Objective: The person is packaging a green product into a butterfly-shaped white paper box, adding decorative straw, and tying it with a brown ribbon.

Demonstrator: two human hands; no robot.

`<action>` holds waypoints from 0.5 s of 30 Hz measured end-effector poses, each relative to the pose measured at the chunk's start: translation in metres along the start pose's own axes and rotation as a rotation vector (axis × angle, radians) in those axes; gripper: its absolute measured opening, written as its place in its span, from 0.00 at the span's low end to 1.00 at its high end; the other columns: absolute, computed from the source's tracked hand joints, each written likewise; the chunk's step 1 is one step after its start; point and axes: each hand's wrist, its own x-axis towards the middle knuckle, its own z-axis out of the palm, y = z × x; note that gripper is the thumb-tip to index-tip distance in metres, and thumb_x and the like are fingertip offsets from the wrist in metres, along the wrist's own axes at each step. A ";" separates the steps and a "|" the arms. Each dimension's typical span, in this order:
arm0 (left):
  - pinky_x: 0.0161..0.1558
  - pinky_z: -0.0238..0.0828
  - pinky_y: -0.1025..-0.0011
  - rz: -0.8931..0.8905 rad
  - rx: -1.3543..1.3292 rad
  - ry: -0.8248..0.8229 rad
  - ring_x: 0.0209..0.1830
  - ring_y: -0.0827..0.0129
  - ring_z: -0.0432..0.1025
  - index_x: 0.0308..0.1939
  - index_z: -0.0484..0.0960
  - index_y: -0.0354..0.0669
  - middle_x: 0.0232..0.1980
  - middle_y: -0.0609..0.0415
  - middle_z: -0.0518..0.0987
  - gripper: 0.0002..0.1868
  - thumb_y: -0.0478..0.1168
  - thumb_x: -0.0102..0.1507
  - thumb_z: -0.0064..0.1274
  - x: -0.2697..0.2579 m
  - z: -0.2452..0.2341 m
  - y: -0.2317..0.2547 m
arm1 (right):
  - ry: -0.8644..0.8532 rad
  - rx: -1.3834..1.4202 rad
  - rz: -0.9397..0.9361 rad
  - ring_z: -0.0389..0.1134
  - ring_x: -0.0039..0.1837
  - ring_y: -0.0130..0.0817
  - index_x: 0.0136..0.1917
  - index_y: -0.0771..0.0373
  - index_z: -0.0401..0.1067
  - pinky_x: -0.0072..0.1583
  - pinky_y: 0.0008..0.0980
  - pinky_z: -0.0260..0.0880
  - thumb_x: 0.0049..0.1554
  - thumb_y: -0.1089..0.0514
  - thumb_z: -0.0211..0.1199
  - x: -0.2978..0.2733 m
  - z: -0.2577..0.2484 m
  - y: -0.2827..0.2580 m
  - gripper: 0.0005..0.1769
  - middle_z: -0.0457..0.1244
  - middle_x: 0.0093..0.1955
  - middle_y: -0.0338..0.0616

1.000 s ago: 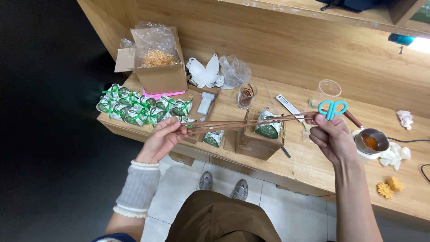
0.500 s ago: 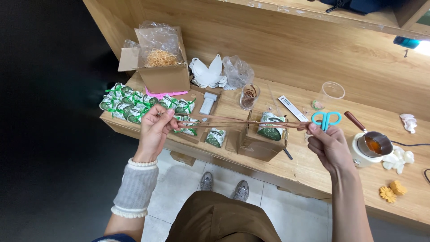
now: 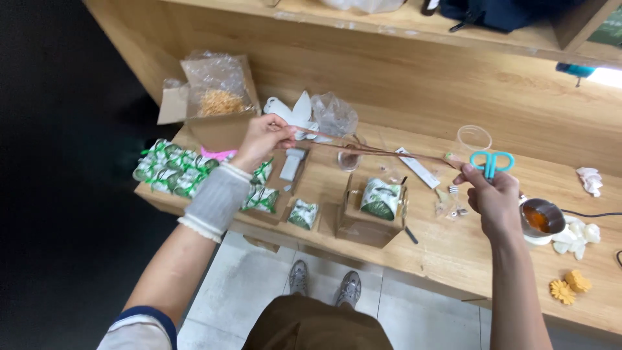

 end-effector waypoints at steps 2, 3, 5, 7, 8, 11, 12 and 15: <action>0.32 0.80 0.75 0.045 0.057 -0.055 0.30 0.71 0.80 0.42 0.78 0.30 0.33 0.49 0.84 0.09 0.34 0.64 0.61 0.040 0.025 -0.019 | 0.095 -0.238 -0.147 0.49 0.30 0.24 0.44 0.67 0.80 0.33 0.29 0.44 0.66 0.49 0.65 0.036 -0.002 0.016 0.18 0.57 0.29 0.39; 0.32 0.80 0.75 0.050 0.058 -0.065 0.30 0.71 0.80 0.42 0.78 0.30 0.33 0.49 0.84 0.09 0.34 0.64 0.61 0.053 0.049 -0.011 | 0.105 -0.236 -0.150 0.49 0.30 0.24 0.44 0.67 0.80 0.33 0.29 0.44 0.66 0.49 0.65 0.051 0.006 0.012 0.18 0.57 0.29 0.39; 0.27 0.76 0.77 0.197 0.246 -0.224 0.26 0.74 0.78 0.51 0.77 0.32 0.30 0.53 0.84 0.16 0.35 0.62 0.61 0.069 0.095 -0.001 | -0.073 -0.413 -0.397 0.67 0.38 0.24 0.44 0.66 0.80 0.42 0.30 0.66 0.61 0.49 0.67 0.076 0.023 0.009 0.16 0.70 0.36 0.37; 0.26 0.77 0.77 0.173 0.305 -0.308 0.25 0.75 0.78 0.56 0.76 0.33 0.30 0.53 0.83 0.21 0.35 0.60 0.62 0.090 0.141 0.005 | -0.139 -0.526 -0.351 0.65 0.38 0.28 0.47 0.65 0.81 0.42 0.32 0.65 0.60 0.48 0.68 0.096 0.050 -0.007 0.16 0.69 0.35 0.43; 0.26 0.78 0.77 0.149 0.365 -0.384 0.25 0.76 0.77 0.60 0.74 0.35 0.29 0.53 0.82 0.26 0.35 0.59 0.63 0.098 0.163 0.007 | -0.215 -0.636 -0.307 0.64 0.37 0.31 0.49 0.64 0.82 0.42 0.34 0.65 0.59 0.47 0.70 0.105 0.065 -0.014 0.17 0.68 0.33 0.49; 0.28 0.78 0.76 0.110 0.344 -0.674 0.26 0.77 0.75 0.57 0.79 0.33 0.29 0.50 0.80 0.22 0.34 0.59 0.65 0.129 0.194 -0.016 | -0.340 -0.341 -0.552 0.68 0.43 0.21 0.52 0.64 0.80 0.47 0.27 0.69 0.57 0.48 0.68 0.138 0.088 -0.006 0.18 0.71 0.39 0.35; 0.28 0.78 0.76 0.108 0.344 -0.679 0.26 0.77 0.75 0.57 0.79 0.33 0.29 0.50 0.80 0.22 0.34 0.59 0.65 0.141 0.195 -0.029 | -0.336 -0.341 -0.549 0.68 0.43 0.21 0.52 0.64 0.80 0.47 0.27 0.69 0.57 0.48 0.68 0.144 0.087 -0.003 0.18 0.71 0.39 0.35; 0.32 0.77 0.77 0.011 0.213 -0.729 0.32 0.76 0.81 0.50 0.83 0.31 0.37 0.55 0.85 0.13 0.36 0.64 0.60 0.171 0.188 -0.059 | -0.356 -0.228 -0.373 0.65 0.41 0.18 0.48 0.65 0.83 0.45 0.26 0.69 0.57 0.46 0.69 0.154 0.080 0.005 0.18 0.71 0.36 0.31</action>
